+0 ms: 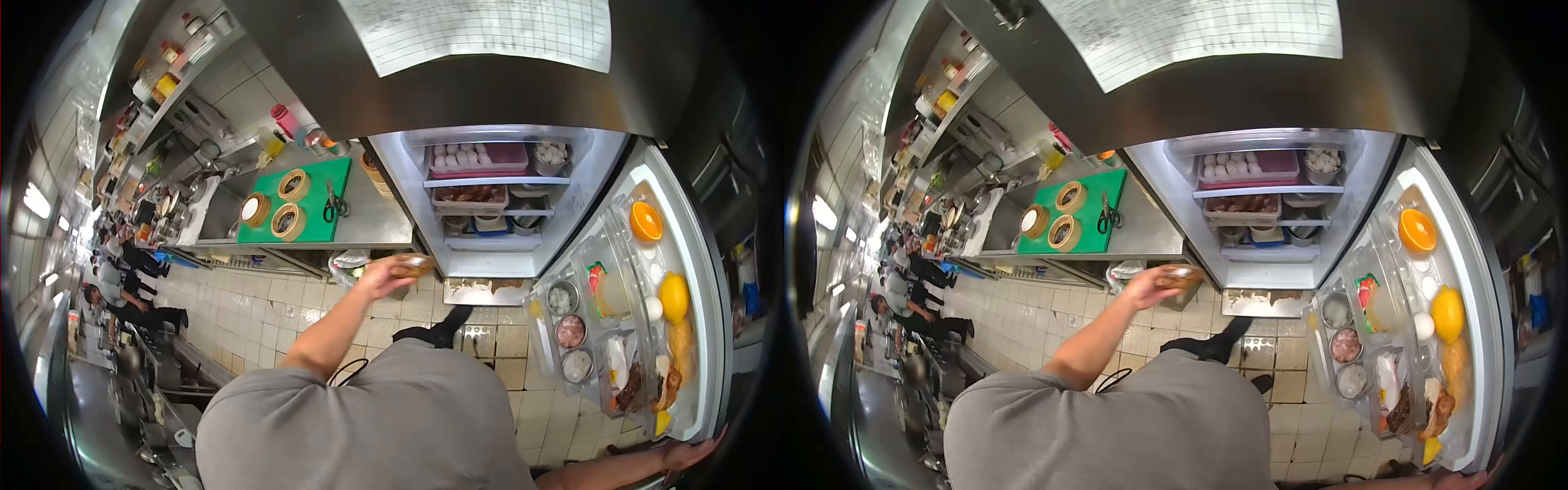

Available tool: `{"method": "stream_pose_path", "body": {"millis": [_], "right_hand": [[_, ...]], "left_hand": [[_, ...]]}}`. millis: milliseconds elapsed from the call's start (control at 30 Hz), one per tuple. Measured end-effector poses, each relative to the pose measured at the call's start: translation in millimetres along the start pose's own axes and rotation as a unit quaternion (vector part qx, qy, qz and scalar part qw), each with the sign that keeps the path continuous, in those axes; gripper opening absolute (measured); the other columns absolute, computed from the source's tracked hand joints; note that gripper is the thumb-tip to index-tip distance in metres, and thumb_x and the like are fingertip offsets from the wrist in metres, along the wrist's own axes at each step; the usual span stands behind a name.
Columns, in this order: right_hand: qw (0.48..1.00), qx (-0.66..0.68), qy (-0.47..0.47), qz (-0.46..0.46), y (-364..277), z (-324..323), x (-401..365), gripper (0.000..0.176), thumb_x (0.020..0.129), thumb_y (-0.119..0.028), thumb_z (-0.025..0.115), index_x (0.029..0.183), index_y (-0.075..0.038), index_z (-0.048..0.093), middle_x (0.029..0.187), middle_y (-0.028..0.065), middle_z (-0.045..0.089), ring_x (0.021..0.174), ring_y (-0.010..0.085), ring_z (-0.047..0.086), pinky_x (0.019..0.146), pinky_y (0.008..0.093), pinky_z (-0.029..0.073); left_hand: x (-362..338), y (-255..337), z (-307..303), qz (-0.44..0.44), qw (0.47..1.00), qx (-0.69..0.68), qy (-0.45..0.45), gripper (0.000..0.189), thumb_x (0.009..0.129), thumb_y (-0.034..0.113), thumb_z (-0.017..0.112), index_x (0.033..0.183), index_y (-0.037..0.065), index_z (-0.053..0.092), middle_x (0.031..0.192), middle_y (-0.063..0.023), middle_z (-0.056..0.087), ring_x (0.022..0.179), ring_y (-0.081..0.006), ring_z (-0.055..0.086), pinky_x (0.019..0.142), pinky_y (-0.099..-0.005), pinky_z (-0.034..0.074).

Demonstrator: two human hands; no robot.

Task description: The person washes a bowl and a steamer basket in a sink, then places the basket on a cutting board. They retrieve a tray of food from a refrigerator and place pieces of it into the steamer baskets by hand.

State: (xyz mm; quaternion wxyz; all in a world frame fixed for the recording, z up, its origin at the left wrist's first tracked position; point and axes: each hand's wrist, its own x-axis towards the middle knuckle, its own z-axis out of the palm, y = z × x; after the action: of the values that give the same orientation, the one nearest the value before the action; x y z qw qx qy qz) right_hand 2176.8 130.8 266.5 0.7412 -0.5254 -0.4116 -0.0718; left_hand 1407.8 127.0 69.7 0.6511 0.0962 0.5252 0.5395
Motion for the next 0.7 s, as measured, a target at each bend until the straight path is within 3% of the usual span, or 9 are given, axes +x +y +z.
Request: {"method": "stream_pose_path", "body": {"millis": [133, 200, 233, 300, 400, 433, 467, 533, 700], "right_hand": [[1.000, 0.027, -0.012, 0.003, 9, -24, -5, 0.054, 0.103, -0.026, 0.040, 0.140, 0.012, 0.049, 0.149, 0.0280, 0.045, 0.131, 0.0407, 0.053, 0.110, 0.0511, 0.046], [0.859, -0.340, 0.157, -0.349, -36, -3, -37, 0.049, 0.101, -0.024, 0.044, 0.128, 0.016, 0.053, 0.134, 0.0316, 0.058, 0.107, 0.0402, 0.068, 0.086, 0.0492, 0.060], [0.908, -0.023, 0.195, -0.370, -22, -17, -31, 0.046, 0.101, -0.027, 0.043, 0.114, 0.015, 0.058, 0.108, 0.0300, 0.067, 0.086, 0.0391, 0.071, 0.062, 0.0450, 0.061], [0.918, 0.281, 0.030, -0.277, -82, 28, -86, 0.044, 0.097, -0.028, 0.046, 0.104, 0.013, 0.061, 0.085, 0.0230, 0.063, 0.080, 0.0334, 0.063, 0.070, 0.0426, 0.055], [0.939, 0.117, -0.221, -0.237, -169, 169, -181, 0.032, 0.095, -0.017, 0.058, 0.115, 0.008, 0.063, 0.097, 0.0187, 0.061, 0.085, 0.0308, 0.061, 0.077, 0.0437, 0.055], [0.941, 0.144, -0.281, -0.119, -162, 211, -215, 0.037, 0.090, -0.002, 0.064, 0.126, 0.003, 0.059, 0.106, 0.0167, 0.067, 0.090, 0.0259, 0.066, 0.076, 0.0350, 0.056], [0.842, 0.253, -0.373, 0.297, -202, 262, -224, 0.041, 0.098, -0.011, 0.063, 0.137, 0.000, 0.056, 0.111, 0.0144, 0.068, 0.093, 0.0195, 0.066, 0.077, 0.0308, 0.056], [0.784, 0.243, -0.488, 0.297, -195, 360, -242, 0.043, 0.102, -0.020, 0.059, 0.139, 0.001, 0.056, 0.126, 0.0171, 0.065, 0.095, 0.0174, 0.068, 0.072, 0.0311, 0.057], [0.868, 0.010, -0.464, -0.178, 20, 620, -271, 0.036, 0.100, -0.023, 0.060, 0.130, -0.003, 0.062, 0.111, 0.0127, 0.072, 0.095, 0.0244, 0.069, 0.083, 0.0415, 0.056]], "left_hand": [[-14, 42, -96, 0.183, 0.982, 0.003, 0.051, 0.033, 0.098, 0.017, 0.057, 0.127, 0.003, 0.063, 0.125, -0.0134, 0.065, 0.117, -0.0291, 0.063, 0.100, -0.0498, 0.053], [-15, 61, -85, 0.217, 0.968, 0.020, 0.124, 0.048, 0.098, 0.031, 0.063, 0.142, 0.012, 0.053, 0.143, -0.0037, 0.056, 0.133, -0.0276, 0.052, 0.109, -0.0545, 0.040], [-19, 71, -60, 0.207, 0.971, 0.020, 0.121, 0.055, 0.098, 0.035, 0.063, 0.146, 0.013, 0.048, 0.147, -0.0043, 0.051, 0.134, -0.0296, 0.051, 0.108, -0.0537, 0.042], [-18, 82, -37, 0.163, 0.982, 0.049, 0.086, 0.064, 0.098, 0.041, 0.065, 0.152, 0.014, 0.041, 0.154, -0.0064, 0.045, 0.135, -0.0333, 0.050, 0.106, -0.0524, 0.044], [8, 92, -14, 0.088, 0.987, 0.127, -0.053, 0.057, 0.101, 0.041, 0.062, 0.149, 0.014, 0.045, 0.147, -0.0095, 0.053, 0.125, -0.0320, 0.058, 0.100, -0.0483, 0.050], [11, 94, -4, 0.079, 0.985, 0.136, -0.076, 0.054, 0.102, 0.039, 0.062, 0.147, 0.013, 0.048, 0.143, -0.0088, 0.056, 0.121, -0.0290, 0.061, 0.098, -0.0448, 0.052], [12, 94, 5, 0.070, 0.982, 0.144, -0.096, 0.050, 0.102, 0.037, 0.062, 0.145, 0.013, 0.051, 0.139, -0.0081, 0.059, 0.117, -0.0259, 0.064, 0.095, -0.0412, 0.054], [13, 93, 8, 0.065, 0.975, 0.182, -0.108, 0.048, 0.102, 0.035, 0.062, 0.143, 0.013, 0.053, 0.137, -0.0072, 0.060, 0.113, -0.0227, 0.065, 0.093, -0.0381, 0.055], [23, 69, -60, 0.085, 0.935, 0.325, -0.111, 0.043, 0.101, 0.030, 0.066, 0.138, 0.010, 0.058, 0.118, -0.0038, 0.068, 0.104, -0.0136, 0.064, 0.084, -0.0313, 0.054]]}}
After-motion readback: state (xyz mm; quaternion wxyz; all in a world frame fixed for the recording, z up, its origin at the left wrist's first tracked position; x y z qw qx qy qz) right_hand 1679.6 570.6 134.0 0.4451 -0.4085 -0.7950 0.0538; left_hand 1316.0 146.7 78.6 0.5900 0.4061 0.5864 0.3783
